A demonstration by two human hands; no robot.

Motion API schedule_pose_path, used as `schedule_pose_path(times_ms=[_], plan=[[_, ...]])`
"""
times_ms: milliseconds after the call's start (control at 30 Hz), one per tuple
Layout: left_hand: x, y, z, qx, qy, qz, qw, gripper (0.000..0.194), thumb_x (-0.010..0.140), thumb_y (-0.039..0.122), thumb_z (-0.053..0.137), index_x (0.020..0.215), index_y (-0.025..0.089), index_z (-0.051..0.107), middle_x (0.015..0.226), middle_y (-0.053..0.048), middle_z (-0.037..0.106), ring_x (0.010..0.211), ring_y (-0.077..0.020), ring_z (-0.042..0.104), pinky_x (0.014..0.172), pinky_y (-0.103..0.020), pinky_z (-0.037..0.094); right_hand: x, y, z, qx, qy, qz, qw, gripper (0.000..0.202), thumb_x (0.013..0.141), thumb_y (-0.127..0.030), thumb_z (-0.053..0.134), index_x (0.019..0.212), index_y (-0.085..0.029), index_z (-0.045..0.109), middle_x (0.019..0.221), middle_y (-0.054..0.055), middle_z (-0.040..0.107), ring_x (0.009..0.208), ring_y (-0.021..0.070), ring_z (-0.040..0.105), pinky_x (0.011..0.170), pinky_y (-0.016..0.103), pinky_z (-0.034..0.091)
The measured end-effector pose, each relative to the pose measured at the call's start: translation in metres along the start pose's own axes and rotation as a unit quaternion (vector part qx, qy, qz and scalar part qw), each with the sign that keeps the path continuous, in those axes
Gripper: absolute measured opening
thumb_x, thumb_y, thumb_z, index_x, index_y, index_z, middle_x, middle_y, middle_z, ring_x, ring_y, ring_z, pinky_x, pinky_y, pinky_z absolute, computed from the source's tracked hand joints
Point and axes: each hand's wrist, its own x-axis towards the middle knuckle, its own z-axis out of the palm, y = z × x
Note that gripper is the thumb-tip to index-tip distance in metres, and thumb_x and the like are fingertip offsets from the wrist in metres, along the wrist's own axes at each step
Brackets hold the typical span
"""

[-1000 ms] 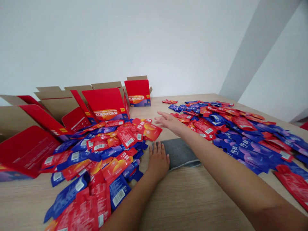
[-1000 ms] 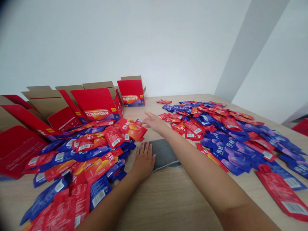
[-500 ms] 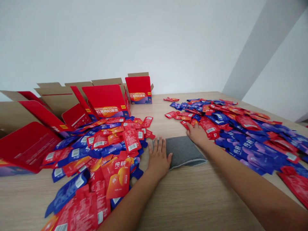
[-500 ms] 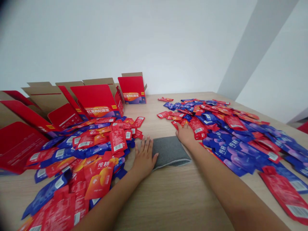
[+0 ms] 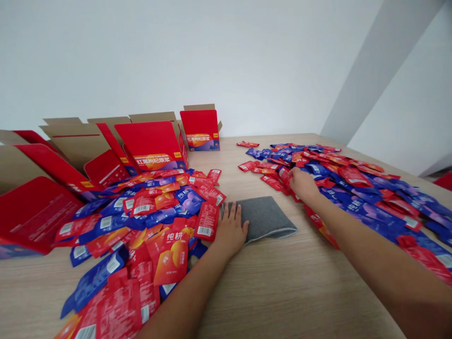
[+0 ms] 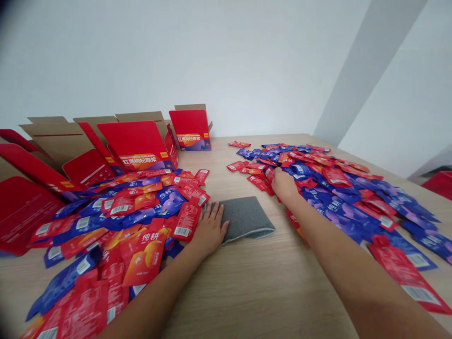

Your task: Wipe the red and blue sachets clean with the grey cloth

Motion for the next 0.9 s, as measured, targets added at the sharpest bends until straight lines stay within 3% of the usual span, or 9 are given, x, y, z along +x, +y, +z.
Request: schedule_pose_path(times_ms=[100, 233, 333, 400, 500, 667, 767, 900], plan=[[0.001, 0.0, 0.001, 0.0, 0.009, -0.016, 1.0, 0.056, 0.092, 0.038, 0.03, 0.137, 0.006, 0.037, 0.145, -0.014, 0.034, 0.136, -0.0283, 0.024, 0.109, -0.045, 0.026, -0.011, -0.003, 0.001, 0.185, 0.045, 0.017, 0.981, 0.025, 0.078, -0.013, 0.045, 0.097, -0.011, 0.061, 0.091, 0.012, 0.068, 0.082, 0.0196, 0.063, 0.071, 0.027, 0.045], [0.004, -0.002, 0.005, -0.002, 0.019, -0.029, 0.999, 0.05, 0.09, 0.022, 0.031, 0.135, 0.0, 0.038, 0.144, -0.019, 0.035, 0.135, -0.0272, 0.028, 0.108, -0.042, 0.029, -0.056, -0.018, 0.021, 0.409, -0.03, -0.037, 0.911, 0.024, 0.078, -0.022, 0.049, 0.097, -0.014, 0.061, 0.076, 0.004, 0.067, 0.062, 0.0153, 0.061, 0.058, 0.026, 0.048], [0.005, -0.004, 0.007, 0.0, 0.02, -0.02, 1.0, 0.048, 0.089, 0.018, 0.03, 0.131, -0.002, 0.042, 0.142, -0.021, 0.036, 0.134, -0.0282, 0.029, 0.108, -0.041, 0.03, -0.091, -0.034, 0.029, 0.314, -0.078, -0.175, 0.93, 0.022, 0.081, -0.022, 0.045, 0.093, -0.018, 0.064, 0.086, 0.006, 0.069, 0.079, 0.0179, 0.063, 0.074, 0.032, 0.051], [0.005, -0.005, 0.009, 0.005, 0.02, -0.012, 1.0, 0.048, 0.089, 0.018, 0.03, 0.13, -0.003, 0.043, 0.141, -0.022, 0.037, 0.134, -0.0288, 0.03, 0.108, -0.042, 0.03, -0.107, -0.045, 0.03, 0.197, -0.027, -0.252, 0.947, 0.029, 0.084, -0.02, 0.043, 0.104, -0.016, 0.063, 0.111, 0.013, 0.064, 0.105, 0.0236, 0.057, 0.091, 0.041, 0.044], [0.004, -0.005, 0.013, 0.016, 0.032, 0.001, 0.999, 0.048, 0.09, 0.021, 0.03, 0.13, -0.002, 0.043, 0.141, -0.022, 0.038, 0.134, -0.0283, 0.03, 0.107, -0.043, 0.031, -0.118, -0.059, 0.039, 0.086, 0.01, -0.324, 0.942, 0.041, 0.087, -0.017, 0.037, 0.124, -0.012, 0.053, 0.137, 0.017, 0.045, 0.129, 0.0266, 0.037, 0.102, 0.045, 0.035], [0.002, -0.004, 0.017, 0.033, 0.041, -0.001, 0.999, 0.051, 0.09, 0.027, 0.034, 0.131, -0.003, 0.042, 0.141, -0.023, 0.036, 0.134, -0.0286, 0.03, 0.107, -0.044, 0.031, -0.124, -0.065, 0.06, 0.052, -0.029, -0.348, 0.935, 0.048, 0.092, -0.024, 0.031, 0.137, -0.01, 0.039, 0.145, 0.015, 0.033, 0.135, 0.0231, 0.028, 0.106, 0.041, 0.032], [0.002, -0.003, 0.016, 0.038, 0.038, 0.0, 0.999, 0.051, 0.09, 0.027, 0.034, 0.131, -0.003, 0.041, 0.142, -0.023, 0.035, 0.134, -0.0282, 0.029, 0.108, -0.043, 0.03, -0.12, -0.052, 0.064, 0.049, -0.017, -0.345, 0.937, 0.049, 0.093, -0.026, 0.03, 0.138, -0.01, 0.037, 0.147, 0.015, 0.031, 0.136, 0.0223, 0.027, 0.107, 0.042, 0.032], [0.002, -0.003, 0.012, 0.032, 0.024, -0.007, 0.999, 0.052, 0.09, 0.027, 0.036, 0.132, -0.003, 0.041, 0.142, -0.022, 0.035, 0.135, -0.0282, 0.028, 0.109, -0.042, 0.029, -0.106, -0.023, 0.064, 0.032, -0.002, -0.321, 0.947, 0.047, 0.091, -0.025, 0.033, 0.133, -0.007, 0.044, 0.142, 0.017, 0.039, 0.135, 0.0244, 0.029, 0.106, 0.042, 0.033]])
